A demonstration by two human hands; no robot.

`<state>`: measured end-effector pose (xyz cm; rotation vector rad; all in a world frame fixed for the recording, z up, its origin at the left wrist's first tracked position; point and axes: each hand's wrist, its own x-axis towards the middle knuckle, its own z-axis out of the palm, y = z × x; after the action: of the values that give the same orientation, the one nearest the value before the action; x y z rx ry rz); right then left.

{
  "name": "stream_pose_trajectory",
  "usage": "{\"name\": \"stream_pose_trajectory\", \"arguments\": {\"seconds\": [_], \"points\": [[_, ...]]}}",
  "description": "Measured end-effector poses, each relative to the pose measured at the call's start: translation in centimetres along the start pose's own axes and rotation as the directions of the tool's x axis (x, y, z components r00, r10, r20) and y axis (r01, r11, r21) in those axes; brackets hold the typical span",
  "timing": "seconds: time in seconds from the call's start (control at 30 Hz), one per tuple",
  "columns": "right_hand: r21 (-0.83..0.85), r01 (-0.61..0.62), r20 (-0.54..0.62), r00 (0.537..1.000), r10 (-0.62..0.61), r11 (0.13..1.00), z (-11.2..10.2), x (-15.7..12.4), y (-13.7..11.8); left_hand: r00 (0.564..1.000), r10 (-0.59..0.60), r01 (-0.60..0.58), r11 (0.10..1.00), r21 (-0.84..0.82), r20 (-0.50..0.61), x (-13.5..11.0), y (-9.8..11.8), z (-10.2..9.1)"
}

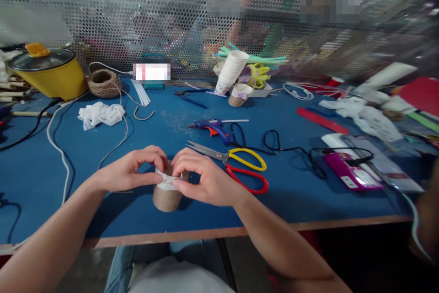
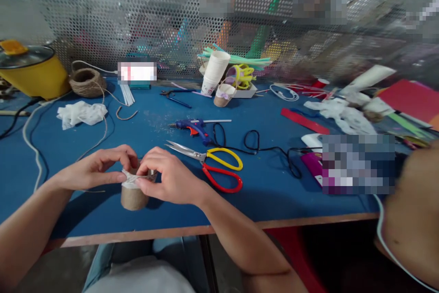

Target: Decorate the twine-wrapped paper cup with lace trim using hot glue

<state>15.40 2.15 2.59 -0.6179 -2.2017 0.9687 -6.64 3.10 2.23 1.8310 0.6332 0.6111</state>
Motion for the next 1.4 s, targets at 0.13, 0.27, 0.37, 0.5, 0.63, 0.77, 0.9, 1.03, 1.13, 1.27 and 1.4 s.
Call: {"name": "stream_pose_trajectory", "arguments": {"seconds": [0.13,0.27,0.37,0.5,0.63,0.77,0.9,1.03,1.13,1.27,1.4], "points": [[0.026,-0.081,-0.154,0.985,0.084,0.996,0.7,0.0,0.2,0.961,0.035,-0.030,0.999,0.022,-0.273,0.2,-0.2,0.9],[0.065,-0.149,-0.331,0.930,0.162,0.987,0.9,0.1,0.4,0.836,-0.012,0.026,0.999,0.019,-0.548,0.6,-0.5,2.2],[0.048,-0.123,-0.341,0.931,0.132,0.991,1.2,0.1,0.6,0.784,-0.051,0.070,0.998,0.006,-0.619,0.9,-0.5,2.9],[0.020,-0.094,-0.336,0.937,0.095,0.995,1.6,0.1,0.8,0.809,-0.142,0.095,0.989,-0.112,-0.571,1.1,-0.4,2.9],[0.009,-0.103,-0.344,0.934,0.100,0.995,1.6,0.2,0.8,0.813,-0.016,0.027,1.000,0.010,-0.581,0.9,-0.2,2.9],[0.051,-0.152,-0.368,0.916,0.160,0.987,1.4,0.2,0.9,0.825,0.311,-0.119,0.912,0.393,-0.472,0.7,0.4,3.4],[0.126,-0.178,-0.350,0.912,0.212,0.976,1.3,0.2,1.0,0.836,0.440,-0.248,0.837,0.487,-0.330,0.4,0.4,3.3],[0.192,-0.152,-0.330,0.920,0.210,0.970,1.3,0.2,1.0,0.769,0.240,-0.032,0.940,0.339,-0.592,0.3,-0.6,2.4],[0.218,-0.120,-0.312,0.932,0.186,0.969,1.4,0.1,1.0,0.887,-0.034,0.073,0.995,0.067,-0.460,0.4,-1.0,2.1],[0.179,-0.122,-0.331,0.927,0.176,0.976,1.1,0.0,0.9,0.919,-0.183,0.124,0.975,-0.184,-0.349,0.7,-0.9,2.4],[0.076,-0.101,-0.514,0.848,0.126,0.992,0.7,-0.1,0.6,0.836,-0.192,0.085,0.971,-0.223,-0.514,0.9,-0.9,2.7]]}}
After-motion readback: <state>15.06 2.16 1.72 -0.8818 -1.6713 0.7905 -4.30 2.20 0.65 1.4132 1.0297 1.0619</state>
